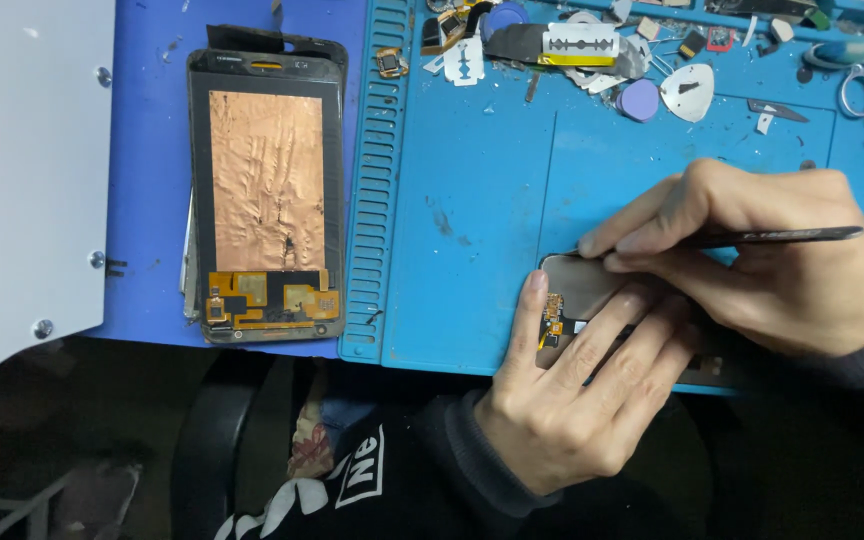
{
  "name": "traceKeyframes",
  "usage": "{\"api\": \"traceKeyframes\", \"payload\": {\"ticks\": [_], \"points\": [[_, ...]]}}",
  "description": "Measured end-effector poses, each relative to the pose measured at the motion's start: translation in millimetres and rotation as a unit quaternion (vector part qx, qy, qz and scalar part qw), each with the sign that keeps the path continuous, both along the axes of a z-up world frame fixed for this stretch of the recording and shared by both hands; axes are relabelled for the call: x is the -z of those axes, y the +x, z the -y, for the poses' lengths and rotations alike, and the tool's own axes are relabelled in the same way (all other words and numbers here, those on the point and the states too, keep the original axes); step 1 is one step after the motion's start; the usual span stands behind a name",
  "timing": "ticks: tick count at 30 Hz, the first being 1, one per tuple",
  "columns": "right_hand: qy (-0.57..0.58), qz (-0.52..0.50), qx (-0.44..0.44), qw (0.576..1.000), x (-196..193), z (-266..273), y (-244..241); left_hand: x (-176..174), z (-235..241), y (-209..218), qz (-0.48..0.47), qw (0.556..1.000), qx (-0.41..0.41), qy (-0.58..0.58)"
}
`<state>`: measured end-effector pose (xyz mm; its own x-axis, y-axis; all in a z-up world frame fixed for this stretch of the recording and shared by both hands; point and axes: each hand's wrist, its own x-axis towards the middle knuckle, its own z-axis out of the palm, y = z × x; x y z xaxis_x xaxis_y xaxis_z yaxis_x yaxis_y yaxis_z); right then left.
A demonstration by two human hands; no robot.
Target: The recorder is cleaning and repairing a smartphone screen component using various tools on a workbench.
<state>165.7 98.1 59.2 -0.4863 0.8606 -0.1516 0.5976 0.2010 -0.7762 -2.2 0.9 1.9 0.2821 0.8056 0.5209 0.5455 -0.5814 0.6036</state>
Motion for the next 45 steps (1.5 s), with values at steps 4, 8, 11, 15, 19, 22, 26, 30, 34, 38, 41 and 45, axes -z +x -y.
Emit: {"api": "traceKeyframes", "payload": {"ticks": [4, 8, 11, 15, 19, 22, 26, 30, 34, 38, 41, 45], "points": [[0.027, 0.005, 0.045, 0.999, 1, 7, 5, 1, 1, -1, -0.013, 1.0, 0.0, 0.007], [0.026, -0.02, 0.003, 0.999, 2, 7, 7, -3, -1, -2, -0.033, 0.999, 0.018, 0.01], [0.031, 0.018, 0.03, 0.999, -6, 15, 20, -1, -2, -3, -0.047, 0.998, 0.023, 0.024], [0.043, 0.089, 0.092, 0.991, 11, 41, 82, 1, -1, -3, -0.074, 0.996, 0.044, 0.027], [-0.036, 0.13, 0.219, 0.966, 23, 73, 126, -13, 1, -3, -0.09, 0.994, 0.066, -0.001], [0.036, 0.04, 0.311, 0.949, 30, 109, 123, -30, -3, -7, -0.081, 0.991, 0.088, -0.057], [0.153, -0.01, 0.349, 0.924, 27, 124, 85, -54, -25, -18, -0.157, 0.984, 0.059, -0.065], [0.21, -0.12, 0.358, 0.902, 25, 111, 54, -49, -45, -24, -0.288, 0.956, 0.012, -0.053], [0.199, -0.187, 0.381, 0.883, 28, 110, 59, -44, -51, -25, -0.251, 0.967, 0.009, -0.042], [0.161, -0.198, 0.39, 0.885, 29, 108, 60, -34, -66, -22, -0.294, 0.946, 0.028, -0.133], [0.153, -0.193, 0.385, 0.889, 35, 107, 63, -34, -78, -19, -0.319, 0.927, 0.054, -0.188], [0.16, -0.175, 0.393, 0.889, 28, 106, 61, -43, -85, -13, -0.349, 0.9, 0.086, -0.245]]}}
